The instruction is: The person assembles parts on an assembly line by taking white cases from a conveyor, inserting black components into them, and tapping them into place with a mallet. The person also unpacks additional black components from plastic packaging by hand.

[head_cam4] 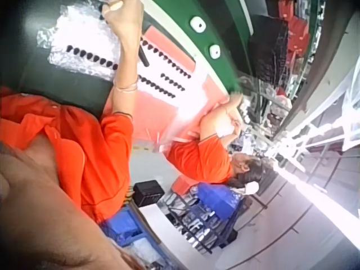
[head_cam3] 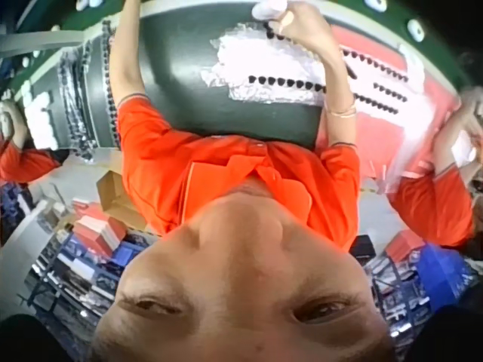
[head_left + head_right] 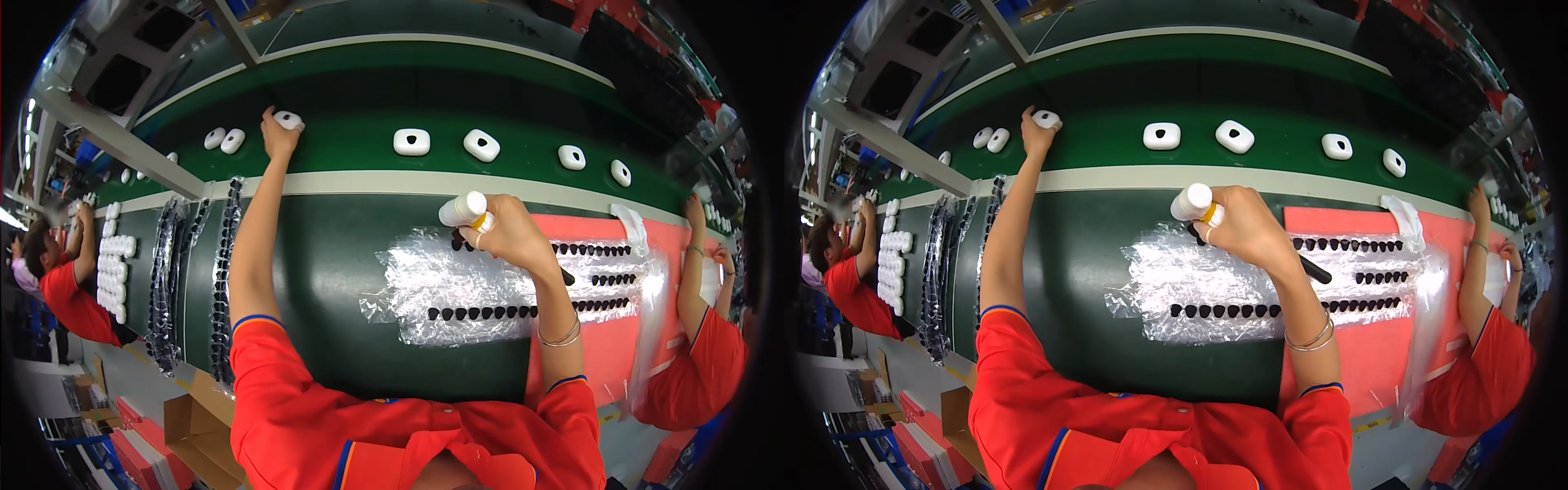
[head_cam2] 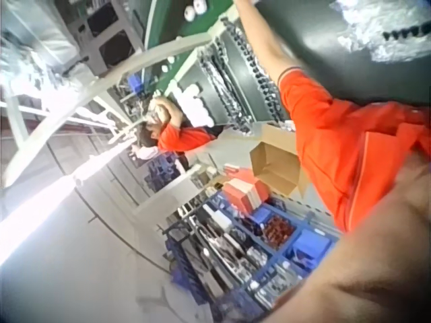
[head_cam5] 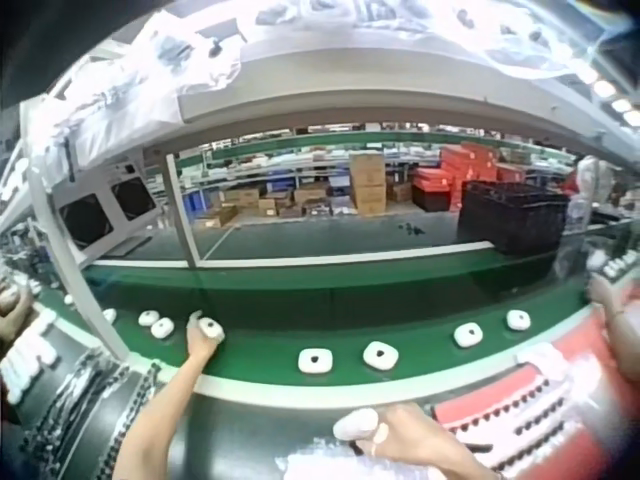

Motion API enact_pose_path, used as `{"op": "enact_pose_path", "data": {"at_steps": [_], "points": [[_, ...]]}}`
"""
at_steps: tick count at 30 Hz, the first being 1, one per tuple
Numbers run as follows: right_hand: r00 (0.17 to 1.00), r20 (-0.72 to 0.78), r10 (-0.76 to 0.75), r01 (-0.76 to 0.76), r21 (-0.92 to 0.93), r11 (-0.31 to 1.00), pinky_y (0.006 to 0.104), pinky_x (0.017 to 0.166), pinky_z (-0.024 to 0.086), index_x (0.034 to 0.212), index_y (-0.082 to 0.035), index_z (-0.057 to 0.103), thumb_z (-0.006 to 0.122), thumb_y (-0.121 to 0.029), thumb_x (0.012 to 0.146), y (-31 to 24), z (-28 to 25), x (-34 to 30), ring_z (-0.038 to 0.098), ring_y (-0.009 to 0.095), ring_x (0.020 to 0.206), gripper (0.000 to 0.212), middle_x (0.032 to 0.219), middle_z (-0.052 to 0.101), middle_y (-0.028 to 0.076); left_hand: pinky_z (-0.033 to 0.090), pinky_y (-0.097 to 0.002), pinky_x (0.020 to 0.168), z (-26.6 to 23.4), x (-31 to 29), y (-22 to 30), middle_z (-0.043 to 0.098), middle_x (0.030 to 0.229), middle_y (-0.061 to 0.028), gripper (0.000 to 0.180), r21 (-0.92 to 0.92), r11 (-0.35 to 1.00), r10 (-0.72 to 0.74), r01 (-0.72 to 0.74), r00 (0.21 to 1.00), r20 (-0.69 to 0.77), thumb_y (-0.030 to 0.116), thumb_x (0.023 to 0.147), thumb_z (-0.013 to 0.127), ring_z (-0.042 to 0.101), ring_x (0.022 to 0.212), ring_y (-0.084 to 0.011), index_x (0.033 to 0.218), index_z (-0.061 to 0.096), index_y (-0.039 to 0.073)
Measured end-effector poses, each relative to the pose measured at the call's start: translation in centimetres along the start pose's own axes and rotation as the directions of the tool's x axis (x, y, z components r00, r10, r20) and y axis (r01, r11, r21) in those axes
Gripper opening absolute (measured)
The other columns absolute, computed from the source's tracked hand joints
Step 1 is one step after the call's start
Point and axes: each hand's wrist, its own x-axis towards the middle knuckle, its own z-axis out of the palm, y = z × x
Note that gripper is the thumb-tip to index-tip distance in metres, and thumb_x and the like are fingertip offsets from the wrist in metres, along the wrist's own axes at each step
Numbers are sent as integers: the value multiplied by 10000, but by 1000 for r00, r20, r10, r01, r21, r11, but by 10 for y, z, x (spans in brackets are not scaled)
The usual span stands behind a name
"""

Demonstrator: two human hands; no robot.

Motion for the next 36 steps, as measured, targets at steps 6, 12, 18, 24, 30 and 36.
{"op": "enact_pose_path", "data": {"at_steps": [6, 12, 18, 24, 30, 36], "points": [[996, -85, 7, 2, 100, 995, 250, 489, 439, 894, 34, 606, 616, -82, 685, 5, -3, -2, 567, 132, 563, 240, 709, 621, 100, 474, -369, 875, -33, -107, 97, 417, 1192, -189, 653, -809, 247, 224, 534, 781, 583, -98, 667, 474, 465, 1103, -349, 1272, 254, 10], [986, -168, 10, 21, 185, 982, 202, 370, 373, 920, 6, 591, 633, -101, 718, -4, -3, -4, 493, 58, 469, 233, 658, 577, 34, 451, -232, 568, -65, -196, 155, 545, 960, -44, 589, -650, 614, 310, 447, 621, 720, 51, 692, 698, 527, 741, -101, 1216, 432, 41], [884, -369, -287, 316, 17, 949, 231, 517, 431, 855, 22, 589, 638, -55, 689, 5, 10, -1, 544, 116, 620, 190, 816, 564, 66, 532, -275, 683, -83, -230, 180, 498, 1029, -79, 552, -632, 654, 439, 416, 472, 765, -23, 730, 622, 550, 897, -157, 1203, 346, 42], [945, -231, -231, 245, 33, 969, 306, 709, 457, 861, 53, 589, 645, -24, 660, 1, 6, -5, 561, 198, 809, 222, 915, 541, 88, 539, -290, 697, -87, -226, 185, 475, 1087, -97, 551, -664, 615, 502, 426, 438, 746, -51, 743, 594, 558, 937, -188, 1210, 318, 45], [941, -217, -260, 265, -6, 964, 298, 679, 466, 895, 42, 573, 664, -46, 662, 2, 5, -3, 569, 213, 798, 266, 924, 540, 108, 503, -248, 552, -90, -221, 184, 546, 909, -83, 518, -623, 641, 490, 448, 385, 782, -12, 741, 618, 602, 702, -160, 1181, 351, 42], [784, -507, -358, 436, 38, 899, 292, 696, 473, 1025, -19, 505, 689, -117, 702, -11, 14, -6, 594, 190, 811, 385, 900, 584, 113, 435, -209, 452, -88, -215, 178, 550, 818, -49, 462, -634, 601, 450, 485, 451, 771, 63, 760, 629, 550, 595, -103, 1153, 387, 50]]}}
